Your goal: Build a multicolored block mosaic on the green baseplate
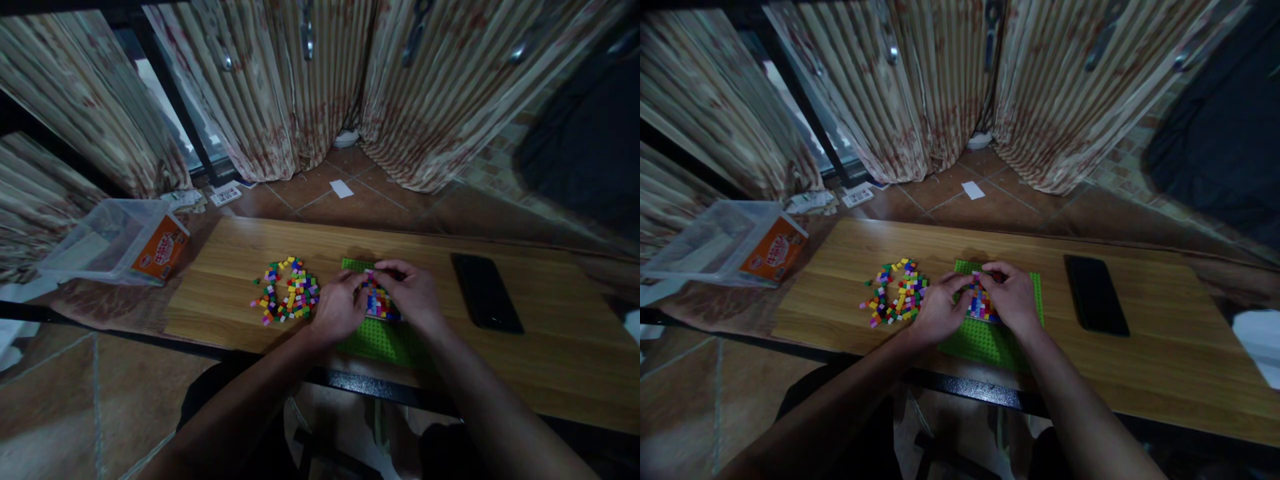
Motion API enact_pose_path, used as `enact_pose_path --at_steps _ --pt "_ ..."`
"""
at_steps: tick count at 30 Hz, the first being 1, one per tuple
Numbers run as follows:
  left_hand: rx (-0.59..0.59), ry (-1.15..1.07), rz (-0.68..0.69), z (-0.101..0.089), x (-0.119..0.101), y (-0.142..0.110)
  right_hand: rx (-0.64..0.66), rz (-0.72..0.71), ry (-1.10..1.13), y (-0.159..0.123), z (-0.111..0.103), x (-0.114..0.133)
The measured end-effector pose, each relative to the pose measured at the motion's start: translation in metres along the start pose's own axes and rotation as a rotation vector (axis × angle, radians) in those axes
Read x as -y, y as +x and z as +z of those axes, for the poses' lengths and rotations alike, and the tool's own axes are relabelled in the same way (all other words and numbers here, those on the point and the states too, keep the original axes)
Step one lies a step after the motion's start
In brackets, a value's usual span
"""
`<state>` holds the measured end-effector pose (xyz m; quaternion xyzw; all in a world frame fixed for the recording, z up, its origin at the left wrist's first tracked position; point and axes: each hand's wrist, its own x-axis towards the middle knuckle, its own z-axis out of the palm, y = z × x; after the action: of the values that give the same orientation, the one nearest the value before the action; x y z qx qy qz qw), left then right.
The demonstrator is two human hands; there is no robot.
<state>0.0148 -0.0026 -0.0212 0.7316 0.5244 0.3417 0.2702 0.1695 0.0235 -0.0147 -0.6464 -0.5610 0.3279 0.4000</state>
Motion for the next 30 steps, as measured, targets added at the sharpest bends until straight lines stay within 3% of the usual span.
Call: enact_pose_path --at_steps 12,23,26,30 --pt "0.02 0.173 0.084 0.002 0.001 -0.002 0.026 -0.078 -0.029 -0.002 0.0 0.0" --pt "0.006 0.124 0.058 0.005 -0.001 -0.004 0.007 -0.111 -0.085 -0.004 0.002 0.003" --pt "-0.007 0.144 0.053 -0.005 0.0 -0.001 0.018 -0.106 -0.067 -0.004 0.002 -0.003" --pt "-0.075 0.22 -0.017 -0.043 0.015 0.013 0.03 -0.073 0.024 -0.003 0.0 -0.008"
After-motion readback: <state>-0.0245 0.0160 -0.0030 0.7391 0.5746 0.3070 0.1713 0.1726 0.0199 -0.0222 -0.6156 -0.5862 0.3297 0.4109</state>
